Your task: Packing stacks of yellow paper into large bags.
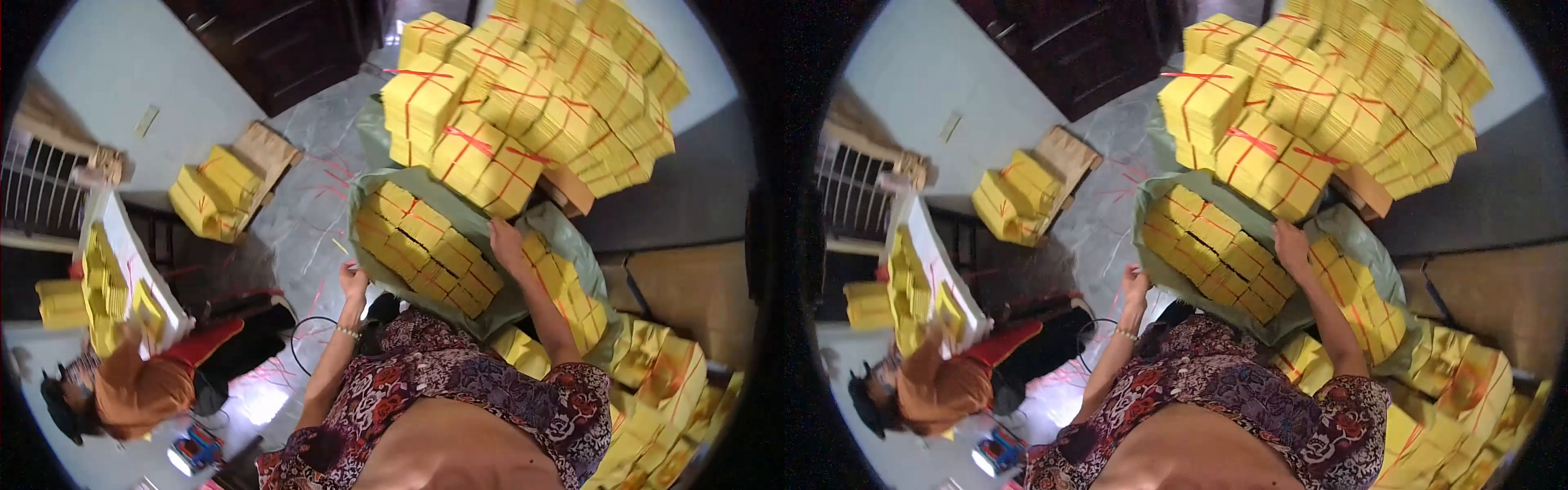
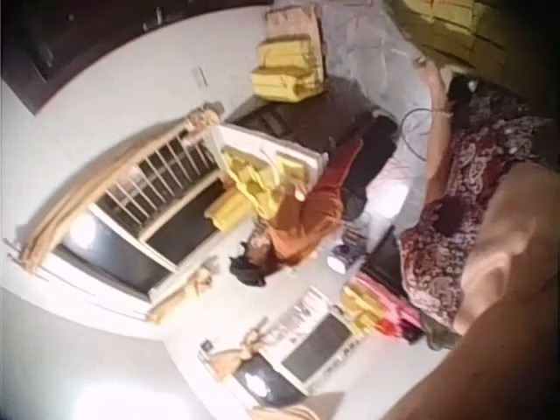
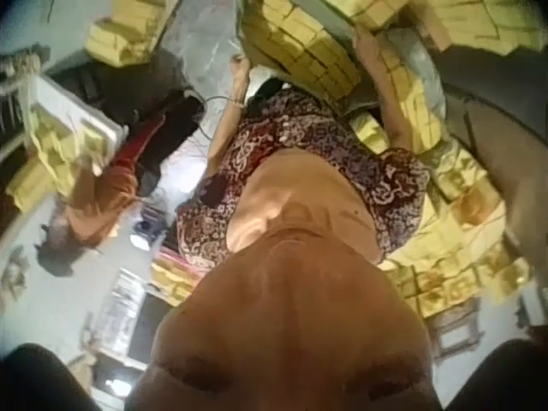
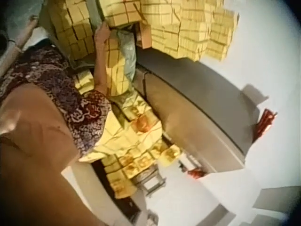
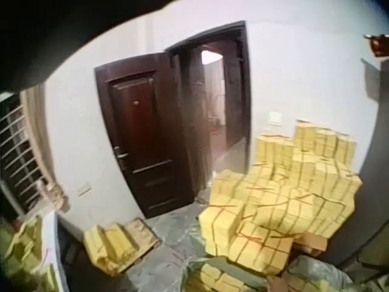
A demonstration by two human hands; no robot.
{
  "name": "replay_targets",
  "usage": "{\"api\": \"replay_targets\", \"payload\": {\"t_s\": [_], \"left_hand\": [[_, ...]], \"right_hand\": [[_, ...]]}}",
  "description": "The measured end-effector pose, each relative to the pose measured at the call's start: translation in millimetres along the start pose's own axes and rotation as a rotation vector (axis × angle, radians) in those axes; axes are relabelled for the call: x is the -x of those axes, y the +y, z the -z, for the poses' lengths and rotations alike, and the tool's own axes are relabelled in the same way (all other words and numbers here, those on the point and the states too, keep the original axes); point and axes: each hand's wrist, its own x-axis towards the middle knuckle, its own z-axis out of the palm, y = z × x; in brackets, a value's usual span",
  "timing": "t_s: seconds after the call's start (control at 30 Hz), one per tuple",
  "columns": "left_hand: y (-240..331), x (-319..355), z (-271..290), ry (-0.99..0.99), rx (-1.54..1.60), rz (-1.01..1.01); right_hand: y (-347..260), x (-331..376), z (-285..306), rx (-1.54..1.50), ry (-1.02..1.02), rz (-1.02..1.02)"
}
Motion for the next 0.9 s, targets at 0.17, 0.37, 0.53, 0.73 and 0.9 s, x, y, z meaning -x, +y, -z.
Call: {"api": "replay_targets", "payload": {"t_s": [0.17, 0.37, 0.53, 0.73, 0.9], "left_hand": [[13, 5, -18, -0.018, -0.207, -0.079], [113, -47, -59, -0.115, -0.281, -0.552], [220, -80, -146, -0.482, 0.115, -0.043], [259, -119, -183, -0.585, 0.215, 0.110], [272, -95, -231, -0.815, 0.193, 0.053]], "right_hand": [[10, 9, 14, -0.054, 0.096, -0.039], [-36, -58, 62, -0.331, 0.264, -0.146], [-49, -173, 63, -0.686, 0.385, -0.203], [-123, -253, 80, -0.895, 0.326, -0.304], [-47, -299, 20, -0.802, 0.468, -0.170]]}}
